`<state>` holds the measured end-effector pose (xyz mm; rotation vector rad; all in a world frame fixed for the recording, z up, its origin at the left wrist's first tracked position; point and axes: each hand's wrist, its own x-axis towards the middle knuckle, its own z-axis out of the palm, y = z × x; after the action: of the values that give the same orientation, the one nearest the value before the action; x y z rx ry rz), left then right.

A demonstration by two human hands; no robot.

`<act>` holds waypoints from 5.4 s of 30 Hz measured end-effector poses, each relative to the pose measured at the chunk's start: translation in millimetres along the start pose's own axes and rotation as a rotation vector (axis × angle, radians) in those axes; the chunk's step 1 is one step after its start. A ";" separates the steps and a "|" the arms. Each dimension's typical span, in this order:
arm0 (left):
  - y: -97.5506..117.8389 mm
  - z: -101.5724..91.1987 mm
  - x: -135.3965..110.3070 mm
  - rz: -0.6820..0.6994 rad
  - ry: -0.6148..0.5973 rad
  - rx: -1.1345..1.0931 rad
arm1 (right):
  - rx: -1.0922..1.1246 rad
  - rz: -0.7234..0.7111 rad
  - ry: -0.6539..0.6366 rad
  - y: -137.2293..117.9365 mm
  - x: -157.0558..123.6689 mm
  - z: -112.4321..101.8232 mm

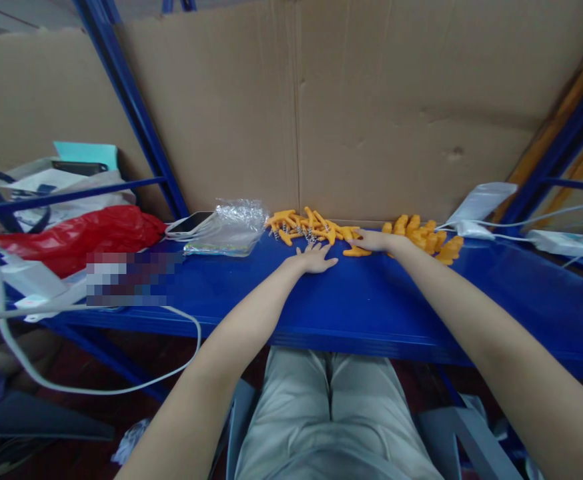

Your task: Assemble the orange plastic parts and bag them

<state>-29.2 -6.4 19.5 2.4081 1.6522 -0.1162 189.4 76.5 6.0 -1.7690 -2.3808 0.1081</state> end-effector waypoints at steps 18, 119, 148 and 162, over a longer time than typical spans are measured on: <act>-1.7 1.7 1.1 0.037 0.095 -0.049 | -0.132 0.155 0.221 -18.2 -49.1 -45.1; -18.6 6.0 24.3 0.371 0.876 -0.326 | -0.227 -0.017 0.569 -23.1 -75.0 -33.7; -14.4 5.5 19.6 0.377 0.820 -0.289 | -0.168 0.289 0.392 9.7 -67.5 -9.7; -16.4 7.6 23.7 0.411 0.833 -0.309 | -0.188 0.192 0.447 27.2 -61.4 -0.3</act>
<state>-35.4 19.2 5.4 2.6164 1.2046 1.2483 232.3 25.8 -3.9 -1.8591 -1.9551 -0.4525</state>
